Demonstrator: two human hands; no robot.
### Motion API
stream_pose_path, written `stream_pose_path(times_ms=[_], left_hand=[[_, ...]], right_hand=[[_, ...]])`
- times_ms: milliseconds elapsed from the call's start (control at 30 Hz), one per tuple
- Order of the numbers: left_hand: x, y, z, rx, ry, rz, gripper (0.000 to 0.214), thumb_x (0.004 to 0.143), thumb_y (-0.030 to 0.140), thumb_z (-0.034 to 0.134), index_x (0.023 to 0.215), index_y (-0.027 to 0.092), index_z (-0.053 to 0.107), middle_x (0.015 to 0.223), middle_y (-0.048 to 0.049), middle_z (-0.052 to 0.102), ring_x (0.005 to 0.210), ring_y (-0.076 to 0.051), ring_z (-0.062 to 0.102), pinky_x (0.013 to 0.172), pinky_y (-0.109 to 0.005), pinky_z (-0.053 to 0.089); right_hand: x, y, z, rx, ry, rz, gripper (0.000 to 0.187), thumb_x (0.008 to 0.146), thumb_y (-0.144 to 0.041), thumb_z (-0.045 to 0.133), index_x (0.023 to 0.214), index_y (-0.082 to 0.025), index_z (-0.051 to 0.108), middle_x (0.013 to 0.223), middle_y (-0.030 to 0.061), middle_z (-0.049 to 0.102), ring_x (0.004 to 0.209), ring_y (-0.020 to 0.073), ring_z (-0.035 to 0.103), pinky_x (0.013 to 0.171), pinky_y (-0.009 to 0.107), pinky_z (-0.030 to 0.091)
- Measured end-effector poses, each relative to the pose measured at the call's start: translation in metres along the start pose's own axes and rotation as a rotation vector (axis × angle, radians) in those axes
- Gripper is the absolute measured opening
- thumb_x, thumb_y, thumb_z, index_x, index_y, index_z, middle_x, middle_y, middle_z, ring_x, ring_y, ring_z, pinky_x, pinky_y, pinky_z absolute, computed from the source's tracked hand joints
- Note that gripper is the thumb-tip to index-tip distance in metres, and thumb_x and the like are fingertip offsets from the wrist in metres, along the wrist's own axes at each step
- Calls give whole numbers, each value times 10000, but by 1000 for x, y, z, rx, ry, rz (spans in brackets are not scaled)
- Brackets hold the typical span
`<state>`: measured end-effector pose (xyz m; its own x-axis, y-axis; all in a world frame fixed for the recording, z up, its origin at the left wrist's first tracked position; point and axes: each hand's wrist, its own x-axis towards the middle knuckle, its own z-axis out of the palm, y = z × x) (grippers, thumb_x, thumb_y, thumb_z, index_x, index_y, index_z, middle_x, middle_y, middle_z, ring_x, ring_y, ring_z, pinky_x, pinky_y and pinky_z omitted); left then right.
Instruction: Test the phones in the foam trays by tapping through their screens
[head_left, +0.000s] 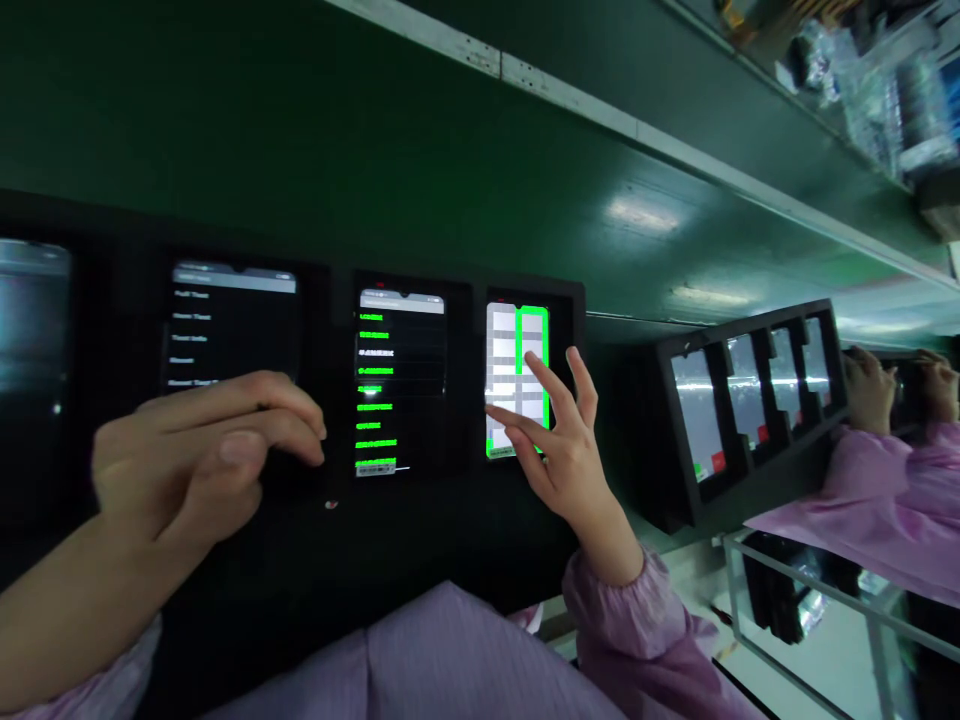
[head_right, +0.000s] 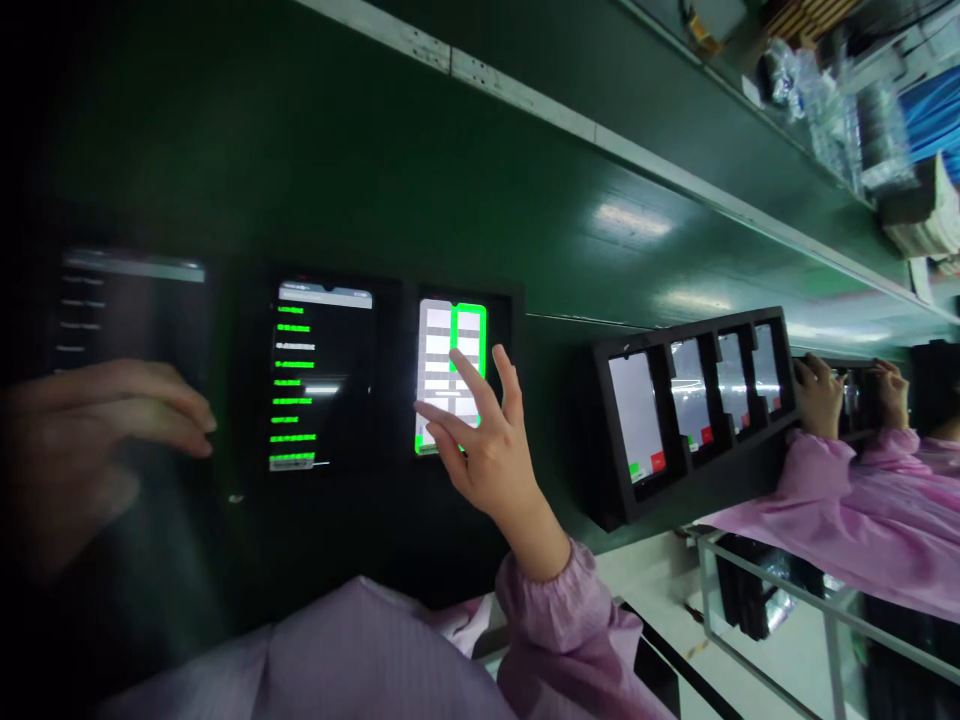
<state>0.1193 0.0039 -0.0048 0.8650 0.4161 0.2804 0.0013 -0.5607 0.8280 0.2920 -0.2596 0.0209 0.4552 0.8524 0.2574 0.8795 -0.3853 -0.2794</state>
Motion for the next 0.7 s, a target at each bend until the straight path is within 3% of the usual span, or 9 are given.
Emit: stream_pose_path(times_ms=[100,267,400,567,700], left_hand=[[8,5,0,-98,-1,89,328,913,192,474,646,250,655,776,35,689,686,-93,639,549,-237,469],[14,7,5,-105,33,114,411,992,223,403,677,239,666,752,30,691,630,-94,657,511,-234,474],[15,11,7,-149,81,215,382,987,212,419,688,246,654,711,38,673,564,-102,618,419,-266,360],[14,25,3,-41,57,-11,372,989,184,419,700,248,645,764,42,679,686,-109,652,587,-264,499],[16,14,2,-118,34,177,367,1002,194,406,723,257,635,715,56,658,622,-96,632,505,-241,460]], right_hand=[[14,8,4,21,14,-16,291,1042,-203,568,1208,-278,794,1660,67,449,1645,393,172,1268,696,357],[38,25,15,14,31,-40,331,1083,-239,496,1225,-299,789,1623,57,486,1656,359,141,1288,695,328],[56,39,22,43,54,-6,344,1099,-284,470,1164,-285,807,1613,65,491,1645,376,164,1292,715,295],[75,54,29,37,84,-1,354,1108,-348,463,1168,-295,808,1606,51,498,1636,375,194,1301,691,290],[83,58,33,-8,109,4,349,1106,-335,459,1204,-297,793,1612,42,485,1642,375,172,1310,685,277]])
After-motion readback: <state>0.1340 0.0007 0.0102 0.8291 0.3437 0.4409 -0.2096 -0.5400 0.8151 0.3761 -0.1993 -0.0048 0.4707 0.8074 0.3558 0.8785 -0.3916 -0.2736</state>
